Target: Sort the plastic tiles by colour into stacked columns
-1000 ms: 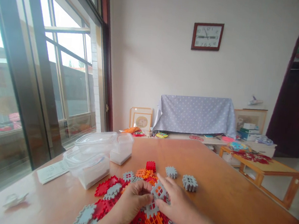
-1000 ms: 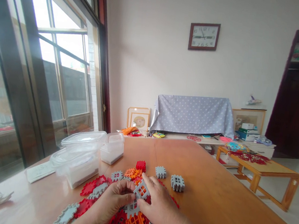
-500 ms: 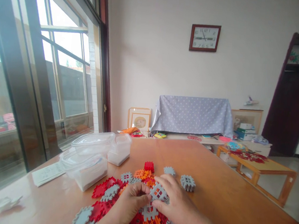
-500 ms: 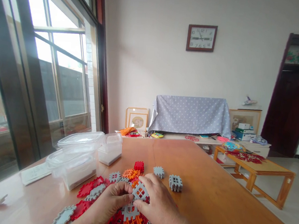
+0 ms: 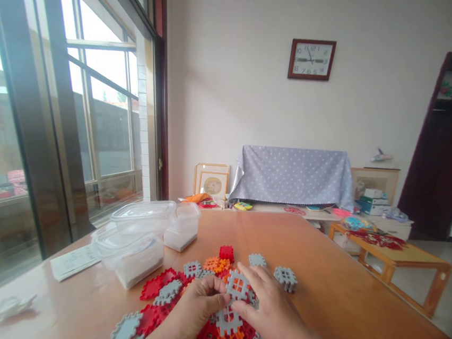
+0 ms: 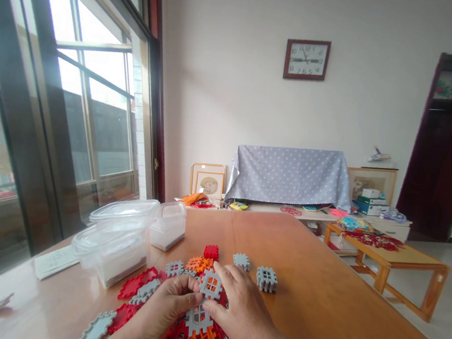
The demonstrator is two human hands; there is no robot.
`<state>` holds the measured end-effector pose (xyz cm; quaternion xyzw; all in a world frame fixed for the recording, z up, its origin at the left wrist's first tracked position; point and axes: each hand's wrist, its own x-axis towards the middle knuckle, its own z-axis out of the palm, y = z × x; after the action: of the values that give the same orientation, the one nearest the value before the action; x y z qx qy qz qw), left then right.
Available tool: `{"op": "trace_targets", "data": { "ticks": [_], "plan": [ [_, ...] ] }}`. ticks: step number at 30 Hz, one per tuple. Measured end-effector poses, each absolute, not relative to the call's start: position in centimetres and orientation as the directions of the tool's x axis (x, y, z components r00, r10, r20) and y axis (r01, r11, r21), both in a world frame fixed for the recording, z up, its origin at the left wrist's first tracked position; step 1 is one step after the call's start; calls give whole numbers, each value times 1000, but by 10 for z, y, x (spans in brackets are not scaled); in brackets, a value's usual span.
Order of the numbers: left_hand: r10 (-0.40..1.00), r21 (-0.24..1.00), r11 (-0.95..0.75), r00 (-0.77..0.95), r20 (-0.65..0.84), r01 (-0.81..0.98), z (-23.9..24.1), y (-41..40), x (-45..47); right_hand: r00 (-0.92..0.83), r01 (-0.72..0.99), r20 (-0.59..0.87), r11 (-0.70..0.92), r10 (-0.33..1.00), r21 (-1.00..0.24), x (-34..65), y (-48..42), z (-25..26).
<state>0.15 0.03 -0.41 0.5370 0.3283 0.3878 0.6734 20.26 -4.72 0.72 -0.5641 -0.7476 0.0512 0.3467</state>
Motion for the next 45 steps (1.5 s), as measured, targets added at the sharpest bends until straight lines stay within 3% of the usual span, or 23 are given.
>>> {"op": "trace_targets", "data": {
  "ticks": [5, 12, 19, 24, 28, 45],
  "plan": [
    [838, 977, 149, 544, -43, -153, -1, 0, 1, -151, 759, 421, 377, 895, -530, 210, -49, 9],
    [827, 977, 147, 562, -35, -156, 0, -3, 5, -68, 725, 316, 265, 946, -635, 207, -52, 11],
    [867, 986, 90, 499, -9, -139, -2, 2, 2, 38, 691, 393, 259, 919, -675, 247, -41, 12],
    [887, 992, 57, 462, 0, -110, 0, 9, -6, 207, 716, 414, 151, 887, -682, 319, -25, 0],
    [885, 992, 67, 465, -10, -105, 0, 12, -10, 273, 755, 302, -8, 913, -656, 352, -19, -20],
    [886, 991, 59, 463, 1, -116, -2, 15, -11, 115, 670, 171, 51, 978, -741, 361, -7, -54]
  ]
}}
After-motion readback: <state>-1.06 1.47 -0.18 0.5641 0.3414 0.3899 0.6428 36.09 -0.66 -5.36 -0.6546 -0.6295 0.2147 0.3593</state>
